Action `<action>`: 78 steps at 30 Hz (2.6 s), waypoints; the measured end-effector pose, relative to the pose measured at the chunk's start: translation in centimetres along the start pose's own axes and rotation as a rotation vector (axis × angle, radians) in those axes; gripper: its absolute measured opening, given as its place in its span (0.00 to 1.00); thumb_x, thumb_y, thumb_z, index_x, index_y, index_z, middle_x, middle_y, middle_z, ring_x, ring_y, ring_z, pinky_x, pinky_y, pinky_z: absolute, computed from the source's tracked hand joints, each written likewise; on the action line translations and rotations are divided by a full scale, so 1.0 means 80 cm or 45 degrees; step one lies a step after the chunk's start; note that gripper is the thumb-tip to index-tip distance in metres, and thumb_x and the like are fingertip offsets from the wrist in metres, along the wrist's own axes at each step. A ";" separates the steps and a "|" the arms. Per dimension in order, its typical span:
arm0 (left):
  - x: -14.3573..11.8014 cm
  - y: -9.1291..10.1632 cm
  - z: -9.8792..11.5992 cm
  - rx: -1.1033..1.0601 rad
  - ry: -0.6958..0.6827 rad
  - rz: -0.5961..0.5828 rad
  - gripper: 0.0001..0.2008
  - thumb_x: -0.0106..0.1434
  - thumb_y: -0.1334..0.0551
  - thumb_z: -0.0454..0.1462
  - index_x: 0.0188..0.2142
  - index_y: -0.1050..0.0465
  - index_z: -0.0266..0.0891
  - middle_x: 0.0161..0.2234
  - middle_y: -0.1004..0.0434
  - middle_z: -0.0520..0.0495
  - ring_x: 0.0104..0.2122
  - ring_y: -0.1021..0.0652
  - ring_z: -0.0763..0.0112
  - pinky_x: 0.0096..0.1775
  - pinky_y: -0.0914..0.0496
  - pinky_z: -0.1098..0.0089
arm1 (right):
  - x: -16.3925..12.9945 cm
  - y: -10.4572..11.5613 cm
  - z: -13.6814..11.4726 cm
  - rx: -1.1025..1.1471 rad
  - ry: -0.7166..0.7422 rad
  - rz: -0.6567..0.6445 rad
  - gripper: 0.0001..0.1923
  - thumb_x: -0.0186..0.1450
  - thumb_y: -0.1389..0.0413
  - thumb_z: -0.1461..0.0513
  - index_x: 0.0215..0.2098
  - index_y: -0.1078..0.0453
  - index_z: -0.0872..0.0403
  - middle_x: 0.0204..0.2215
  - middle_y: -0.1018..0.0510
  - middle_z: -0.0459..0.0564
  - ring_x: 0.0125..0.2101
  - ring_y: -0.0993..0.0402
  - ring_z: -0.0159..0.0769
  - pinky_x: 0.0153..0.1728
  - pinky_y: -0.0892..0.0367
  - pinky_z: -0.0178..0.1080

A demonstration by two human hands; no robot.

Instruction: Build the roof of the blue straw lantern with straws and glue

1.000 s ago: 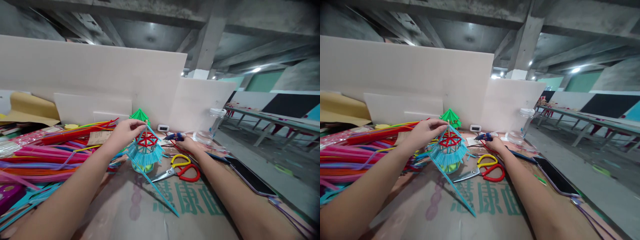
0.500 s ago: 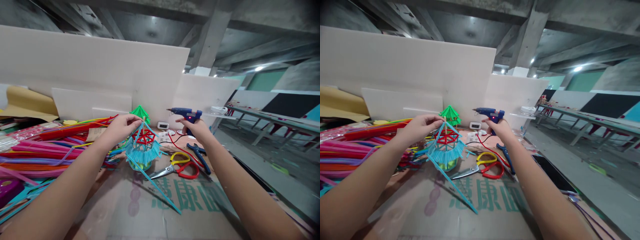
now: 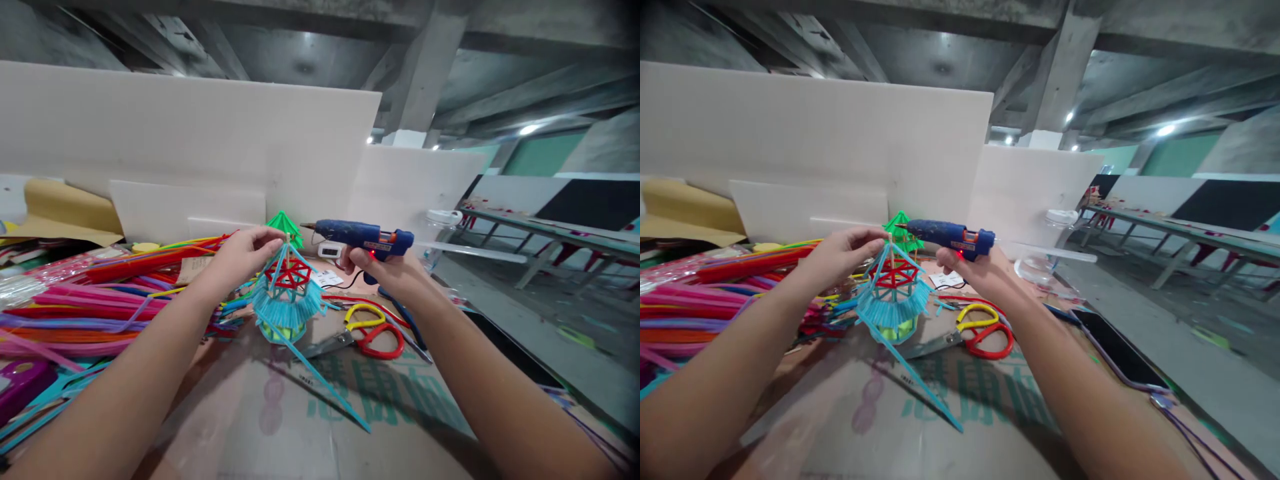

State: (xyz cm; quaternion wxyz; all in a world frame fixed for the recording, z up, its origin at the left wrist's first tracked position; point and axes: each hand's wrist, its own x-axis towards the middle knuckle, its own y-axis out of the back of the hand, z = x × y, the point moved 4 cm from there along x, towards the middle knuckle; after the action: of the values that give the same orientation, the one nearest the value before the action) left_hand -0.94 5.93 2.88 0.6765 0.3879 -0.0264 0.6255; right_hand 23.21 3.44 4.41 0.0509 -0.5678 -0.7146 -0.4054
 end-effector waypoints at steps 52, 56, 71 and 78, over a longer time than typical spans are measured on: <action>0.006 0.007 -0.025 0.214 0.056 -0.129 0.23 0.63 0.44 0.50 0.48 0.25 0.39 0.46 0.21 0.45 0.43 0.22 0.61 0.43 0.30 0.65 | -0.006 -0.022 0.001 -0.198 -0.226 -0.005 0.21 0.58 0.44 0.46 0.25 0.29 0.55 0.22 0.25 0.48 0.23 0.31 0.34 0.23 0.39 0.36; 0.001 0.007 -0.010 0.235 0.009 -0.132 0.20 0.62 0.43 0.49 0.45 0.23 0.39 0.43 0.20 0.46 0.42 0.22 0.61 0.43 0.30 0.66 | -0.006 -0.028 0.005 -0.232 -0.227 0.031 0.19 0.57 0.44 0.46 0.30 0.31 0.54 0.23 0.25 0.49 0.24 0.31 0.35 0.24 0.39 0.36; -0.001 0.001 -0.003 0.307 -0.031 -0.151 0.16 0.62 0.42 0.46 0.42 0.21 0.42 0.40 0.18 0.48 0.41 0.21 0.62 0.42 0.29 0.66 | -0.004 -0.027 0.015 -0.317 -0.138 0.084 0.18 0.59 0.43 0.47 0.32 0.31 0.53 0.25 0.28 0.47 0.25 0.34 0.34 0.26 0.40 0.36; -0.001 0.000 -0.002 0.354 -0.023 -0.143 0.17 0.62 0.43 0.47 0.41 0.22 0.41 0.37 0.19 0.48 0.38 0.21 0.63 0.40 0.29 0.67 | -0.004 -0.026 0.015 -0.334 -0.110 0.080 0.16 0.59 0.43 0.48 0.31 0.29 0.52 0.23 0.28 0.46 0.25 0.33 0.35 0.26 0.39 0.36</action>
State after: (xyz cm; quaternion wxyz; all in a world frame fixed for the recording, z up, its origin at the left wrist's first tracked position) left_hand -1.04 5.94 2.75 0.6499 0.4841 0.0762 0.5809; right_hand 21.97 3.87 2.36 -0.0420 -0.6085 -0.6389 -0.4688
